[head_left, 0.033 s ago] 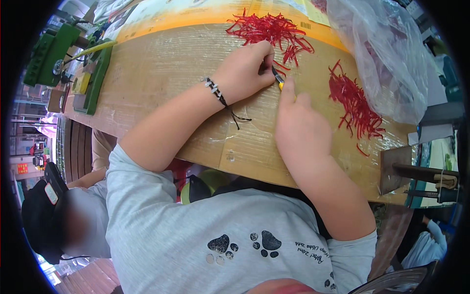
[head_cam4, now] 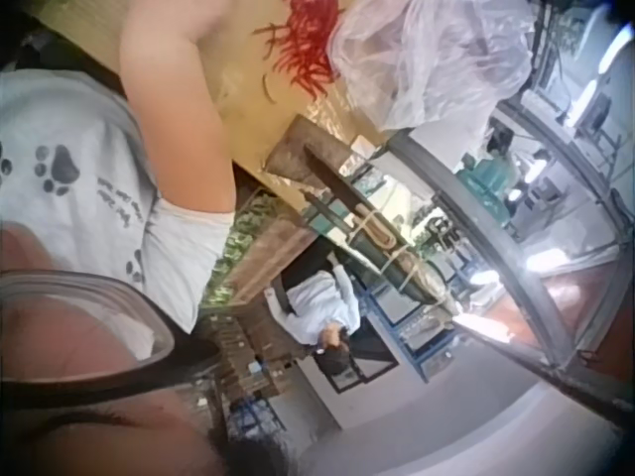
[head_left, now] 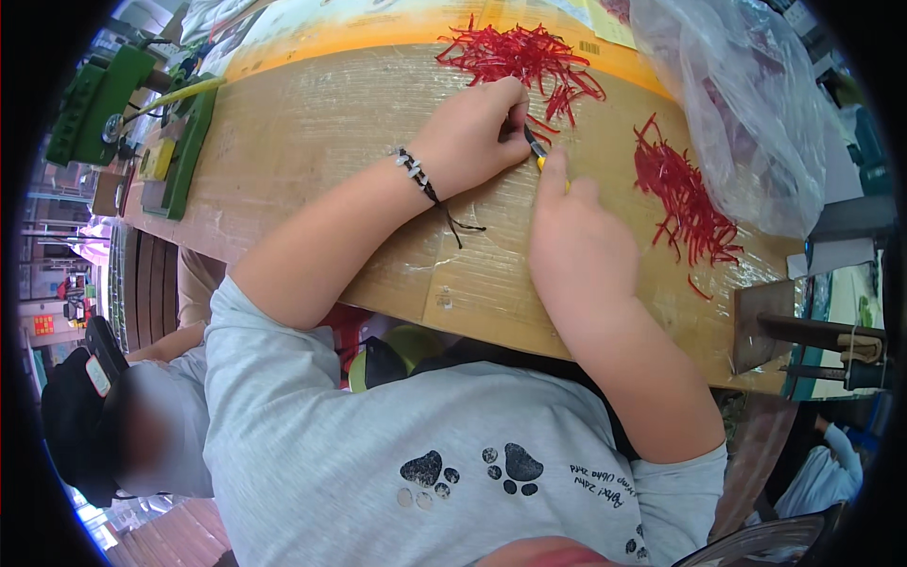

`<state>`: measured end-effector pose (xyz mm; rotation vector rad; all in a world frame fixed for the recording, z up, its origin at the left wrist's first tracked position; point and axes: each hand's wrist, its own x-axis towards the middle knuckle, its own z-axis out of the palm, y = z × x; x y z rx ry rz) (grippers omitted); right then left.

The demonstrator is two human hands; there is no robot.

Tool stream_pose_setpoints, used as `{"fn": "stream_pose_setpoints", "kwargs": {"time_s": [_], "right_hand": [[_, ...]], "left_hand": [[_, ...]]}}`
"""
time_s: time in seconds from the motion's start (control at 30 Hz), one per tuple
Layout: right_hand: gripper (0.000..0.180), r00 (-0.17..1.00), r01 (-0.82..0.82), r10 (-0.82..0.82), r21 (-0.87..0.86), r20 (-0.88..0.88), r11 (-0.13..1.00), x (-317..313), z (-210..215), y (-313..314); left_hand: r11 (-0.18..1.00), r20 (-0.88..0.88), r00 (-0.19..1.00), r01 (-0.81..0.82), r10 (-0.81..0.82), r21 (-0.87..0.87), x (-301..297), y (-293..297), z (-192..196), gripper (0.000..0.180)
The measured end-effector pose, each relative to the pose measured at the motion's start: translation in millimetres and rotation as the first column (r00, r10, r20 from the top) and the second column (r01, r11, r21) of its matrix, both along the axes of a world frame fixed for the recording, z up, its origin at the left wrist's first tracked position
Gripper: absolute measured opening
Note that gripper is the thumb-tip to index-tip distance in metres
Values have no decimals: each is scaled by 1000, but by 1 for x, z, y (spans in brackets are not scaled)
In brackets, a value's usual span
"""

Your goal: Trimming excess plastic and then assembling toy car shells using a heated bonding tool.

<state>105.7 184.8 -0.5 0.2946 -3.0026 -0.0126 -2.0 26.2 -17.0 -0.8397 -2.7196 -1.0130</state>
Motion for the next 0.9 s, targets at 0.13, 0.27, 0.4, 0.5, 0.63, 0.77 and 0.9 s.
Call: {"fn": "stream_pose_setpoints", "kwargs": {"time_s": [0.13,0.27,0.4,0.5,0.63,0.77,0.9], "right_hand": [[52,998,66,-64,64,-25,996,-2,-8,-12],[50,990,122,-119,38,-76,992,-1,-13,-17],[50,989,134,-133,26,-65,991,-1,-13,-25],[51,976,210,-205,68,-77,975,-1,-14,-28],[53,975,220,-220,-9,5,975,-3,-11,-26],[55,977,213,-212,-60,21,975,-2,-10,-22],[55,977,212,-211,-38,25,977,0,-7,-19]], "left_hand": [[1000,-2,1000,-11,11,22,-1,4,-5,28],[996,58,998,-32,27,84,-3,3,-6,30],[996,62,998,-26,21,81,-3,2,-4,28],[999,44,998,-40,39,6,0,5,1,27],[996,-22,1000,22,-20,88,2,-5,-4,27],[997,13,1000,-13,12,73,3,-3,-3,27],[995,23,998,-57,56,81,4,-3,-1,27]]}}
